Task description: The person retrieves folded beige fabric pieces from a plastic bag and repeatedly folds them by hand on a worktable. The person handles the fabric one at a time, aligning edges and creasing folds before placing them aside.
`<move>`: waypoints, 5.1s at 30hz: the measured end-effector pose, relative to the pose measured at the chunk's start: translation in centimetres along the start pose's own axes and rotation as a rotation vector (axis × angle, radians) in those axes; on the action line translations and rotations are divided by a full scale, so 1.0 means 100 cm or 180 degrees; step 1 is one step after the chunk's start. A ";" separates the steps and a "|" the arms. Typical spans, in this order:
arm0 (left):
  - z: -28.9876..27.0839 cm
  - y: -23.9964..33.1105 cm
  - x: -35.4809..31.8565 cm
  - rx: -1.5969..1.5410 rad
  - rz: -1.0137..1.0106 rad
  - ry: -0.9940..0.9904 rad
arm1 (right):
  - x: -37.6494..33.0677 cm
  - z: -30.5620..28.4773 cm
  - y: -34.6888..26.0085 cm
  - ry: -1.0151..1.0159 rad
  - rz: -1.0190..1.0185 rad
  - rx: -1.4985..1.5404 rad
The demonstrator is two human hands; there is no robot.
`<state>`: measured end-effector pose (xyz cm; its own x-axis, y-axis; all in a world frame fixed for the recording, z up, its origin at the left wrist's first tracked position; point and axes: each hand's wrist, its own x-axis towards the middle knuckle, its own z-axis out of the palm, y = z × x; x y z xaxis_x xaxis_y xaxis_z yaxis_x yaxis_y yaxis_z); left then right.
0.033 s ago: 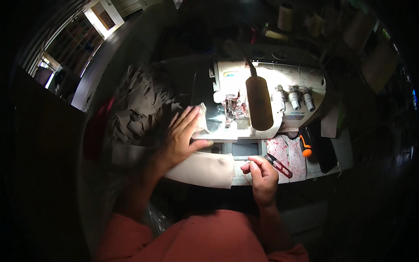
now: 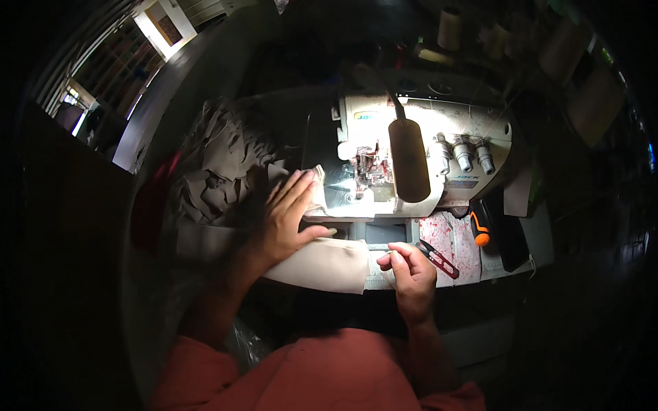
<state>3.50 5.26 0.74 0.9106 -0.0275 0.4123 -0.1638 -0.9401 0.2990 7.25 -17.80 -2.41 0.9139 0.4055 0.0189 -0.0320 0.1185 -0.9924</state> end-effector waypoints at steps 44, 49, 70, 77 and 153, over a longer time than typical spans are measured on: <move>-0.033 0.059 -0.050 -0.4014 -0.2669 -0.0747 | -0.014 -0.012 -0.009 -0.0724 0.1512 0.0736; -0.035 0.053 -0.044 -0.3907 -0.2908 -0.1289 | -0.025 -0.015 -0.025 -0.1756 0.0406 -0.1057; -0.003 0.086 -0.097 -0.6298 -0.3312 -0.0352 | -0.064 -0.029 0.015 -0.1106 0.2492 0.2005; 0.002 0.091 -0.117 -0.6851 -0.3332 0.0225 | -0.076 -0.024 0.024 -0.1430 0.2569 0.2018; -0.029 0.051 -0.013 -0.4767 -0.2355 -0.1316 | -0.030 -0.003 -0.028 -0.1824 0.1572 0.1574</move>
<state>0.41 1.46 4.24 0.9403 -0.0731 -0.3324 0.3381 0.3120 0.8879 4.67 -19.60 0.32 0.4125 0.8872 -0.2067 -0.6586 0.1337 -0.7406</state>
